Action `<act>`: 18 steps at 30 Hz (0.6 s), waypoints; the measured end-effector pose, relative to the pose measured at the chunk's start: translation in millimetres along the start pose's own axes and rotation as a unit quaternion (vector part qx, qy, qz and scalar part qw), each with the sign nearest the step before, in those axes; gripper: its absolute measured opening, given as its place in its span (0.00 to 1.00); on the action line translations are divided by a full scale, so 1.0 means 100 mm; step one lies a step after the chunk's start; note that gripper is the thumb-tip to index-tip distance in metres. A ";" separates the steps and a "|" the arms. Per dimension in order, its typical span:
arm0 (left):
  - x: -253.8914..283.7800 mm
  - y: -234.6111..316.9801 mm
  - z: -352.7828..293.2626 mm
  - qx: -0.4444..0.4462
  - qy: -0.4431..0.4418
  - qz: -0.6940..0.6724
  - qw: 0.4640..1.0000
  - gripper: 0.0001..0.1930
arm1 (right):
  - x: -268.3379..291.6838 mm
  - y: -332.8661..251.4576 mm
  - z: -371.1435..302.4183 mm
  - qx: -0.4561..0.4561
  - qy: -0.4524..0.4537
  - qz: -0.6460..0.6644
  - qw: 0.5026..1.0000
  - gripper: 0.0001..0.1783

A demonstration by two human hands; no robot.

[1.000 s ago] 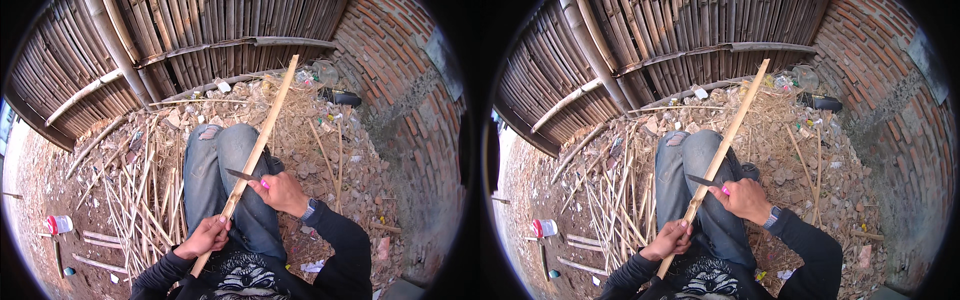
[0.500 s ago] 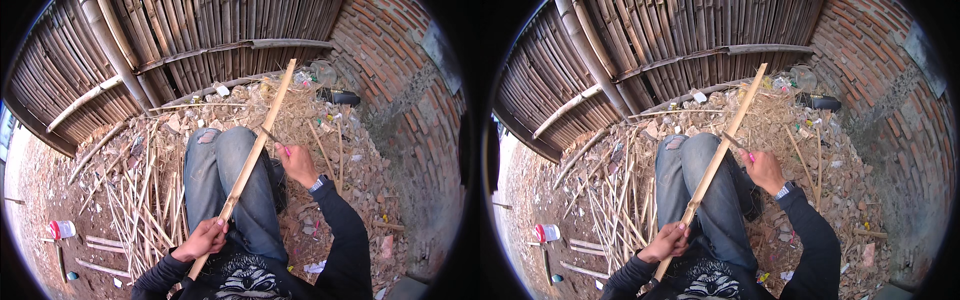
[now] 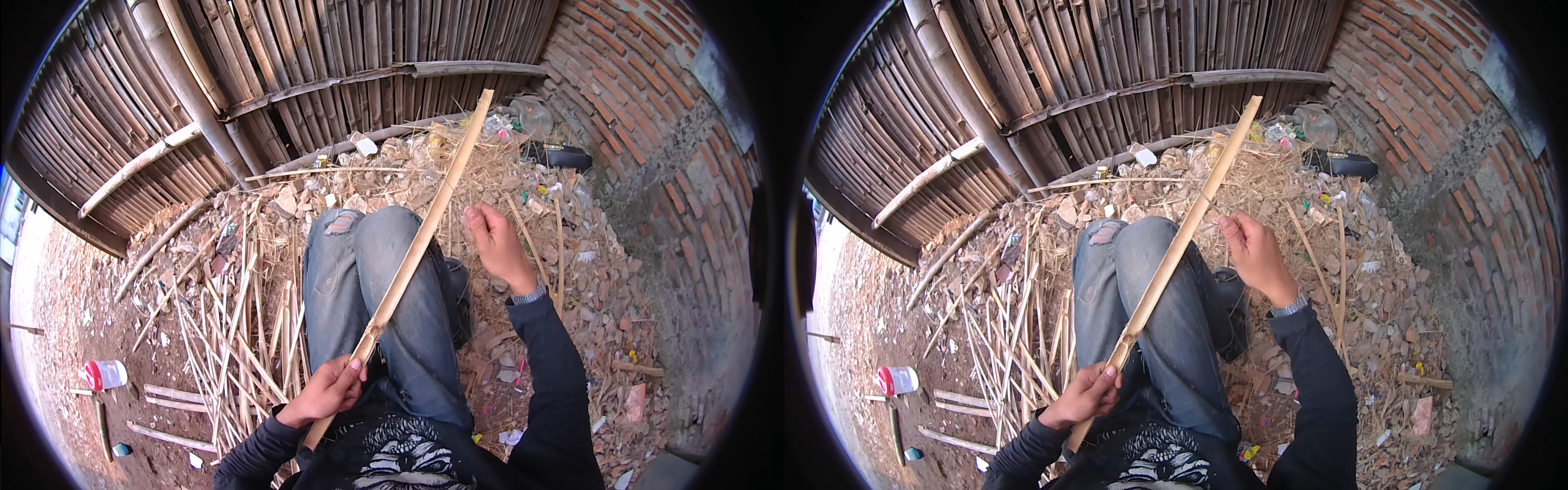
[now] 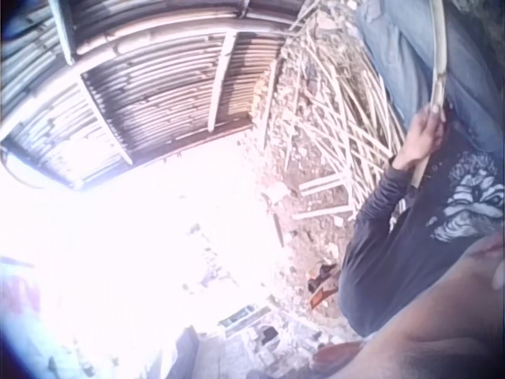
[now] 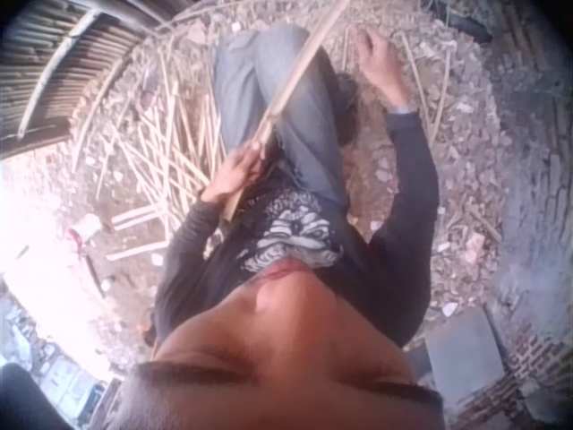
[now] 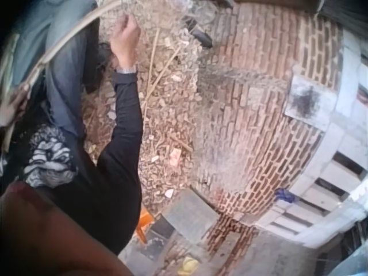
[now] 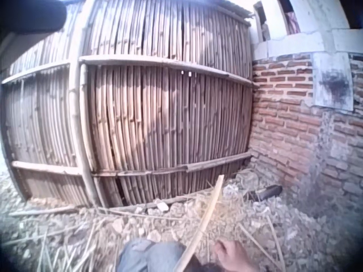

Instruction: The person whittles a thin strip of bamboo using a knife, shaving off small pieces to smooth and shape the wood while sitting on the ground.

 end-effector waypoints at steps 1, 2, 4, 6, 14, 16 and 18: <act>0.01 -0.01 0.00 0.000 0.004 0.003 1.000 0.17 | 0.02 0.05 0.04 -0.012 -0.008 0.004 1.000 0.30; 0.01 0.01 0.01 -0.001 0.003 0.005 1.000 0.17 | 0.05 0.12 0.08 -0.012 -0.006 0.003 1.000 0.30; 0.00 0.02 0.01 -0.005 0.004 0.026 1.000 0.18 | 0.07 0.26 0.16 -0.074 0.035 -0.011 0.997 0.29; 0.04 0.00 0.05 -0.008 0.002 0.034 0.999 0.18 | 0.00 0.27 0.22 -0.063 0.071 -0.008 0.995 0.31; 0.07 0.00 0.02 0.009 -0.030 -0.049 0.998 0.17 | -0.30 0.04 -0.03 -0.028 -0.058 -0.024 0.998 0.33; 0.04 0.08 0.06 0.015 -0.030 -0.031 0.999 0.17 | -0.20 0.12 0.00 -0.076 -0.031 0.005 0.997 0.33; 0.04 0.12 0.10 0.021 -0.029 -0.052 0.998 0.17 | -0.38 0.04 -0.13 -0.033 -0.053 0.011 0.998 0.33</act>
Point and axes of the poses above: each hand's wrist, its own z-axis towards the middle knuckle, its own x-axis out of the back of the hand, y = z × x, the point moved 1 cm from there along z, towards the middle knuckle, and after that the axes turned 14 degrees about -y, right-handed, at the moved point
